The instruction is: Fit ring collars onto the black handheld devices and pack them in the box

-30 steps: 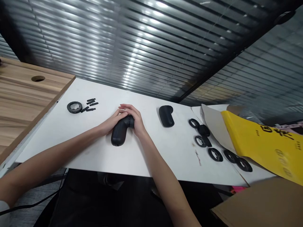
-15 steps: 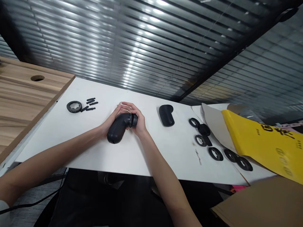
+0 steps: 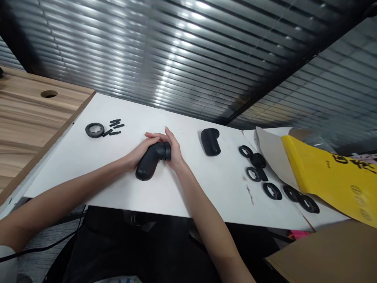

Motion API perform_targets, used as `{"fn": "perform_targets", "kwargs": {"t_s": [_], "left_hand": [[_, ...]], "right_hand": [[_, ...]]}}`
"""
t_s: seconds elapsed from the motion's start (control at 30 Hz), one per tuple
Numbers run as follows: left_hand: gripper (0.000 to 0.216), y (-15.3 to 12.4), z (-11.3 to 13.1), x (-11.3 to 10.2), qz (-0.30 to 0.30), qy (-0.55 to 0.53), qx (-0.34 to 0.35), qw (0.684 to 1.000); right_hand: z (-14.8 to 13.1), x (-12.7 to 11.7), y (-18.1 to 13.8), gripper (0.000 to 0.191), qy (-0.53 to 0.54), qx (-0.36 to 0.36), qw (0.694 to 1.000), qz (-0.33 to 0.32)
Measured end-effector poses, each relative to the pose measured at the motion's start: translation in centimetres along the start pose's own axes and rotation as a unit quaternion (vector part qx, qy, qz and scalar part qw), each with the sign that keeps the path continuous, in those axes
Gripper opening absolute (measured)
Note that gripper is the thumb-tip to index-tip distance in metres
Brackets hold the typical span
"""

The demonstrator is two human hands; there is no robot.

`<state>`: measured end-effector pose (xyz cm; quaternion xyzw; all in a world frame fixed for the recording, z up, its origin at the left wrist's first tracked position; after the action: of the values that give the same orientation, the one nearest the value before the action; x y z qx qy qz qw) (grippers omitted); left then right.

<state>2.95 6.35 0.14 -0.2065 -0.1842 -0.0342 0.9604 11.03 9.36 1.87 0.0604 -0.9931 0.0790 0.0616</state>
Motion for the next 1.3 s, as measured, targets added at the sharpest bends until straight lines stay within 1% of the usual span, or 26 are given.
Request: {"fn": "perform_targets", "kwargs": {"t_s": [0.1,0.2,0.3,0.37,0.4,0.47,0.53,0.57,0.63,0.73,0.8,0.83,0.93,1.0,1.1,1.2,1.3], "left_hand": [[0.029,-0.1,0.1,-0.1,0.008,-0.006,0.005,1.000],[0.025,-0.1,0.1,-0.7,0.039,-0.021,0.016,0.999],[0.029,-0.4,-0.1,-0.7,0.039,-0.018,0.012,0.999],[0.035,-0.6,-0.3,-0.8,0.044,-0.013,0.002,0.999],[0.038,-0.7,-0.4,-0.9,0.053,-0.013,-0.003,0.999],[0.042,-0.9,-0.4,-1.2,0.065,-0.016,-0.007,0.998],[0.044,-1.0,-0.2,-1.2,0.060,-0.017,-0.007,0.998],[0.046,-1.0,-0.2,-1.2,0.054,-0.016,-0.008,0.998],[0.048,-1.0,-0.3,-1.2,0.046,-0.011,-0.012,0.999],[0.050,-0.9,-0.4,-1.3,0.042,-0.008,-0.017,0.999],[0.053,-0.9,-0.4,-1.3,0.041,-0.012,-0.015,0.999],[0.055,-1.0,-0.3,-1.3,0.039,-0.014,-0.013,0.999],[0.063,-1.1,-0.2,-1.1,0.034,-0.018,-0.012,0.999],[0.067,-1.1,-0.3,-1.1,0.036,-0.018,-0.014,0.999],[0.076,-1.1,-0.3,-1.1,0.034,-0.015,-0.009,0.999],[0.088,-1.0,-0.4,-1.2,0.029,-0.009,-0.005,1.000],[0.094,-0.8,-0.6,-1.2,0.030,-0.004,-0.007,1.000]], "right_hand": [[0.3,0.3,-0.1,0.063,0.010,-0.003,1.000,0.007],[0.3,0.4,-0.6,0.060,0.006,0.000,1.000,0.025],[0.2,0.4,-1.0,0.064,0.002,-0.008,0.999,0.039],[0.4,0.2,-1.0,0.061,0.010,-0.020,0.998,0.060],[0.5,-0.2,-0.9,0.056,0.016,-0.029,0.996,0.084],[0.8,-1.5,-0.8,0.046,0.031,-0.052,0.985,0.163],[1.3,-3.1,-0.9,0.036,0.042,-0.070,0.963,0.258],[1.5,-3.7,-1.1,0.033,0.045,-0.073,0.952,0.295],[1.9,-4.3,-1.4,0.028,0.044,-0.073,0.940,0.331],[1.5,-4.4,-1.9,0.028,0.014,-0.079,0.938,0.336],[0.9,-4.1,-2.1,0.030,-0.015,-0.093,0.941,0.326],[0.6,-3.8,-2.2,0.033,-0.027,-0.101,0.945,0.311],[-0.2,-2.4,-2.1,0.043,-0.049,-0.126,0.961,0.241],[-0.5,-1.8,-2.1,0.047,-0.065,-0.143,0.965,0.209],[-0.8,-1.8,-2.3,0.046,-0.079,-0.159,0.962,0.209],[-1.0,-2.0,-2.7,0.044,-0.071,-0.166,0.960,0.214],[-1.4,-1.8,-2.9,0.043,-0.053,-0.176,0.964,0.191]]}}
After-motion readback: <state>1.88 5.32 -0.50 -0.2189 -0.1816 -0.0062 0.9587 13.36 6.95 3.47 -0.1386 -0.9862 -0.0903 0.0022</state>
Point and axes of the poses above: each hand's wrist, its own y-axis towards the middle knuckle, its own x-axis out of the palm, z = x × y, the point moved 8 cm from there along y, towards the middle knuckle, and after that the axes turned 14 degrees about z, right-handed, at the moved point
